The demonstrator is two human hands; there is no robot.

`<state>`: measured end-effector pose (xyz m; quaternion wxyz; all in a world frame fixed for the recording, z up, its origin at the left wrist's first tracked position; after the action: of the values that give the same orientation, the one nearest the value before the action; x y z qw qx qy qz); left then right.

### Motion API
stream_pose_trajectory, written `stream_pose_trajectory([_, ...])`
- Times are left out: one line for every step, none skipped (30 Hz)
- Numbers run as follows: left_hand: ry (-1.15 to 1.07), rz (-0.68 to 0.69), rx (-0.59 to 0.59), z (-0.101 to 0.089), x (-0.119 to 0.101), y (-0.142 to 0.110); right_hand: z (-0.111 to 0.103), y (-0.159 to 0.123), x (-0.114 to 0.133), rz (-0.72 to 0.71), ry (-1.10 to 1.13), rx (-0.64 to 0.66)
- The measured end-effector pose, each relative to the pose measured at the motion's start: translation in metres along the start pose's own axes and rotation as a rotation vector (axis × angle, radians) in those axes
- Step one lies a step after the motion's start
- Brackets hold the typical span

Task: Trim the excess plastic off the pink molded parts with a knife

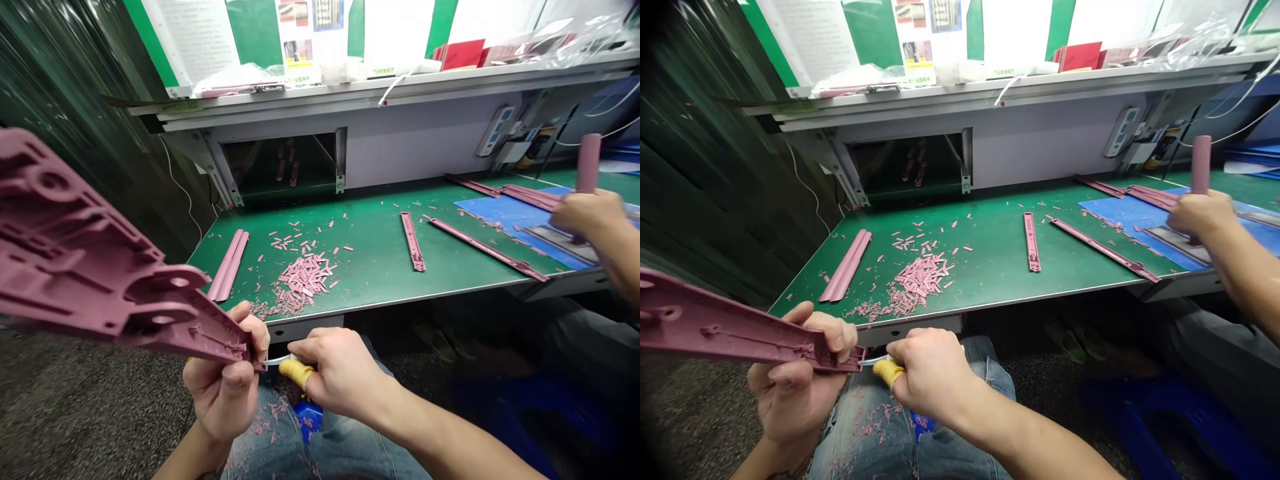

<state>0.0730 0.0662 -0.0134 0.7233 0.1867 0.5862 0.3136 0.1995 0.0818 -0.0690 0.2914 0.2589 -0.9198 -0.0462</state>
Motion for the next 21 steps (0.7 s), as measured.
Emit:
stream_pose_trajectory([-0.007,-0.023,0.009,0.002,0.002,0.0,-0.001,0.001,-0.002,0.014,-0.012,-0.011])
stream_pose_trajectory([-0.022,-0.049,0.017,0.004,0.003,0.0,-0.003,0.002,-0.005,0.025,-0.021,-0.023])
stream_pose_trajectory([-0.041,-0.08,0.021,0.005,0.005,0.0,-0.005,0.003,-0.007,0.032,-0.025,-0.031])
stream_pose_trajectory([-0.064,-0.111,0.022,0.006,0.007,0.0,-0.006,0.003,-0.009,0.038,-0.025,-0.039])
stream_pose_trajectory([-0.09,-0.138,0.022,0.006,0.009,0.001,-0.008,0.004,-0.011,0.047,-0.02,-0.048])
stream_pose_trajectory([-0.115,-0.155,0.02,0.005,0.009,0.003,-0.01,0.004,-0.014,0.053,-0.005,-0.05])
stream_pose_trajectory([-0.14,-0.163,0.014,0.004,0.01,0.005,-0.011,0.004,-0.016,0.052,0.029,-0.045])
stream_pose_trajectory([-0.168,-0.166,0.006,0.002,0.01,0.008,-0.011,0.003,-0.018,0.041,0.09,-0.033])
stream_pose_trajectory([-0.198,-0.168,-0.004,-0.001,0.01,0.01,-0.011,0.002,-0.019,0.028,0.181,-0.019])
stream_pose_trajectory([-0.227,-0.171,-0.022,-0.004,0.011,0.013,-0.011,0.0,-0.019,0.02,0.3,-0.005])
stream_pose_trajectory([-0.251,-0.18,-0.049,-0.007,0.013,0.015,-0.009,-0.002,-0.019,0.025,0.437,0.004])
stream_pose_trajectory([-0.266,-0.204,-0.096,-0.011,0.016,0.015,-0.007,-0.004,-0.019,0.05,0.576,0.0])
stream_pose_trajectory([-0.268,-0.242,-0.16,-0.016,0.022,0.014,-0.004,-0.005,-0.02,0.094,0.701,-0.019])
stream_pose_trajectory([-0.262,-0.289,-0.231,-0.021,0.028,0.01,0.002,-0.007,-0.019,0.136,0.803,-0.042])
stream_pose_trajectory([-0.252,-0.338,-0.299,-0.024,0.035,0.005,0.009,-0.008,-0.015,0.162,0.882,-0.058])
stream_pose_trajectory([-0.241,-0.385,-0.35,-0.027,0.042,0.0,0.018,-0.007,-0.01,0.169,0.943,-0.058])
stream_pose_trajectory([-0.228,-0.425,-0.379,-0.027,0.048,-0.005,0.028,-0.006,-0.005,0.167,1.002,-0.043])
stream_pose_trajectory([-0.216,-0.455,-0.382,-0.027,0.054,-0.008,0.039,-0.005,-0.002,0.172,1.061,-0.021])
stream_pose_trajectory([-0.207,-0.478,-0.363,-0.026,0.058,-0.009,0.049,-0.004,-0.001,0.19,1.12,0.006])
stream_pose_trajectory([-0.2,-0.498,-0.34,-0.026,0.061,-0.008,0.06,-0.004,-0.004,0.226,1.18,0.035])
stream_pose_trajectory([-0.196,-0.511,-0.319,-0.028,0.064,-0.006,0.07,-0.005,-0.01,0.277,1.237,0.063])
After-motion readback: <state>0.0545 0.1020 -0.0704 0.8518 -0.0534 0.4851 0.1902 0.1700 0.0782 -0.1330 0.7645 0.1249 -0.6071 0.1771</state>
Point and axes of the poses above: each hand's wrist, its own y-axis towards the middle knuckle, its own z-axis out of the palm, x = y × z, the point moved 9 cm from there along y, towards the middle knuckle, and after that the axes turned 4 degrees about z, right-handed, at the moved point
